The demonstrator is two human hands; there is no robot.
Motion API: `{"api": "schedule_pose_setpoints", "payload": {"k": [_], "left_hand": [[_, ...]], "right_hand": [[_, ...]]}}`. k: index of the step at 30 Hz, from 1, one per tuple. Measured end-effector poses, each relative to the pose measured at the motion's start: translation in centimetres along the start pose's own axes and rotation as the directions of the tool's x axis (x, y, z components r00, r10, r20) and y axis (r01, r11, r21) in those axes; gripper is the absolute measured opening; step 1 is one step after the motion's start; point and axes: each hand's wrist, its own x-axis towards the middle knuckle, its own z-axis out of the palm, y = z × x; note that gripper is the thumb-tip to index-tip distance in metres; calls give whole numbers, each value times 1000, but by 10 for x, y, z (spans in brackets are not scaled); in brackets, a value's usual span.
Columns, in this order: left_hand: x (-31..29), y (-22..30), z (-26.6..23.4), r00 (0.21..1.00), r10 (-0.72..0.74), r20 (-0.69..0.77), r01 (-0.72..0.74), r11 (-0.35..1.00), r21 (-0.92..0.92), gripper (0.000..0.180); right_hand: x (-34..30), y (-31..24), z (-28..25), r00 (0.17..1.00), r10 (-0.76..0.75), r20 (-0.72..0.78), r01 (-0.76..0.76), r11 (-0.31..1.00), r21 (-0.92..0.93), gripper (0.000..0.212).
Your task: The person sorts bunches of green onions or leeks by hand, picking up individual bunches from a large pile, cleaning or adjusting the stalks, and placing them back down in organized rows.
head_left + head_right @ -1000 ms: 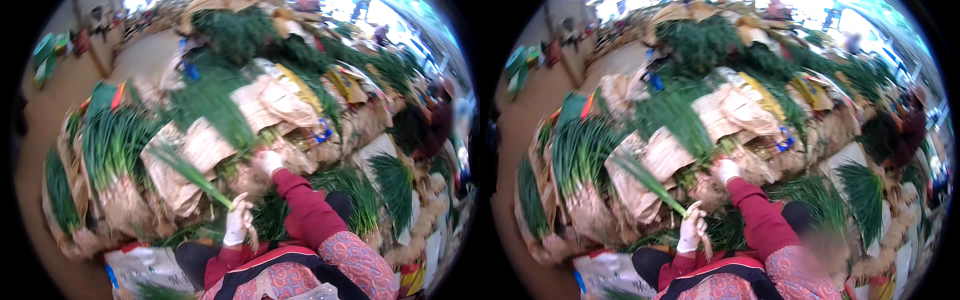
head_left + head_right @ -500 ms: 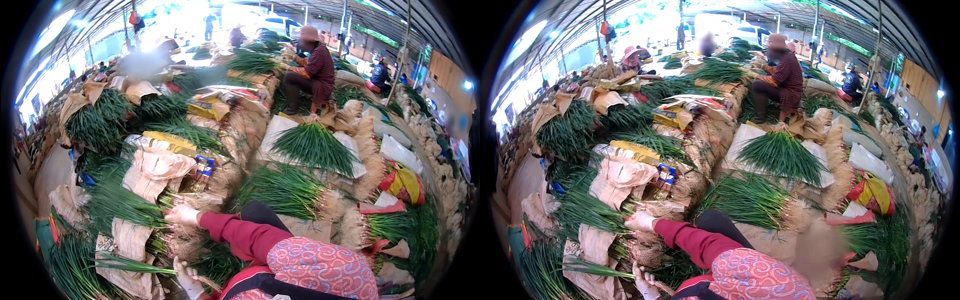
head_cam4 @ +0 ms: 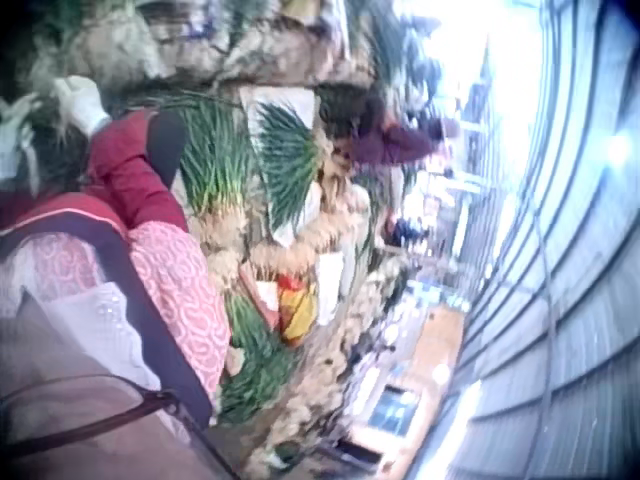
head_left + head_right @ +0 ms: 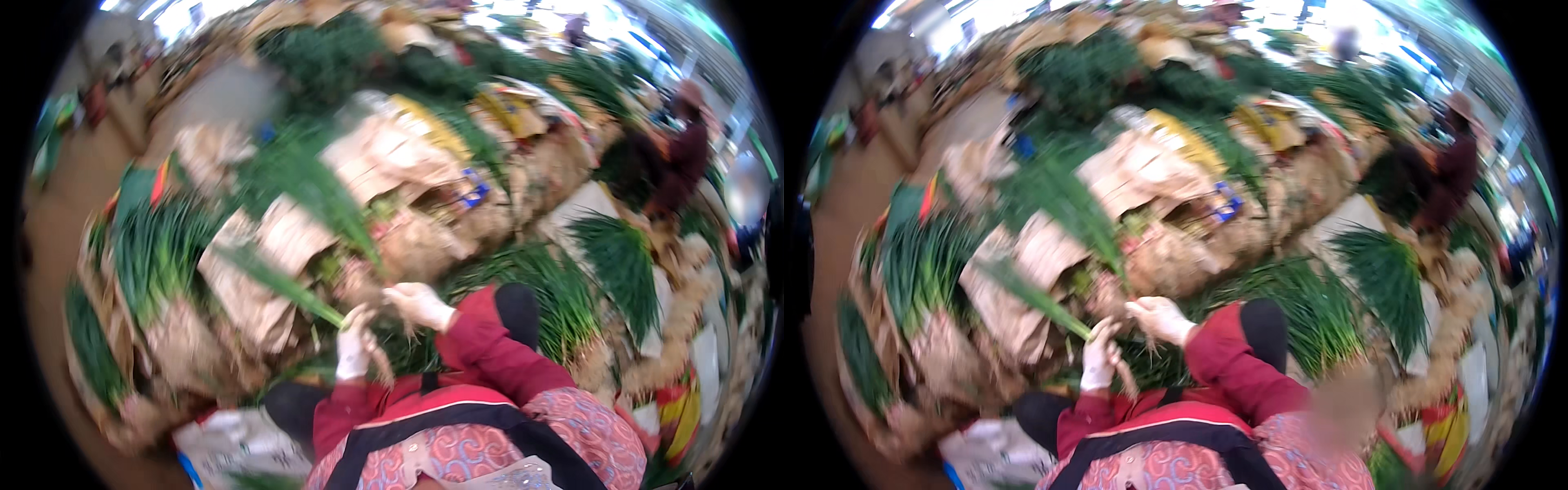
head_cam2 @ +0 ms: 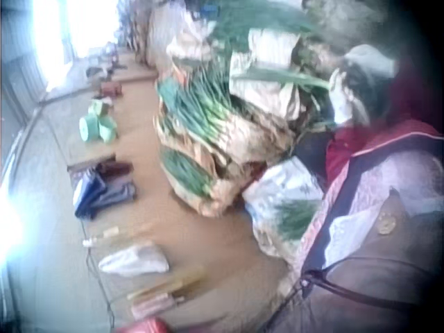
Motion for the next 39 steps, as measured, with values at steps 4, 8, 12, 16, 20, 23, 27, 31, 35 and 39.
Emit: {"api": "schedule_pose_setpoints", "payload": {"k": [4, 8, 12, 16, 20, 23, 27, 31, 35, 39], "left_hand": [[-7, -5, -2, 999, -35, -16, 34, 999, -40, 29], [-17, 5, 2, 996, -78, -45, 73, 992, -105, 29], [-19, 1, -1, 990, -138, 2, 137, 984, -111, 26], [-21, -3, 7, 983, -178, -49, 174, 982, -74, 16], [-24, -5, 1, 988, -123, -93, 118, 991, -56, 16], [-24, -9, 0, 991, -127, -47, 123, 989, -77, 22], [-18, -7, -9, 998, -11, -56, 5, 995, -97, 17], [-21, -8, 0, 996, -91, -16, 90, 996, -12, 13], [-36, 10, 3, 997, -35, 69, 42, 993, -112, 17], [-34, 19, -4, 996, -16, 93, 37, 973, -228, 26]], "right_hand": [[-35, -61, 5, 981, 156, 118, -168, 981, 98, 33], [-43, -71, 17, 917, 174, 358, -62, 952, -301, 34], [-21, -35, 16, 885, 348, 310, -411, 896, 169, 37], [14, -13, 35, 776, 233, 586, -626, 400, 670, 45], [14, -19, 53, 820, 296, 489, -547, 158, 822, 34], [0, -6, 60, 841, 305, 447, -470, 1, 883, 31], [-16, -7, 66, 778, 505, 373, -480, 96, 872, 24], [18, -23, 56, 902, 432, 12, -376, 770, 516, 32], [51, -15, 47, 906, 180, -384, -37, 936, 351, 35], [24, 27, 28, 861, -228, 454, 446, 767, -461, 36]]}}
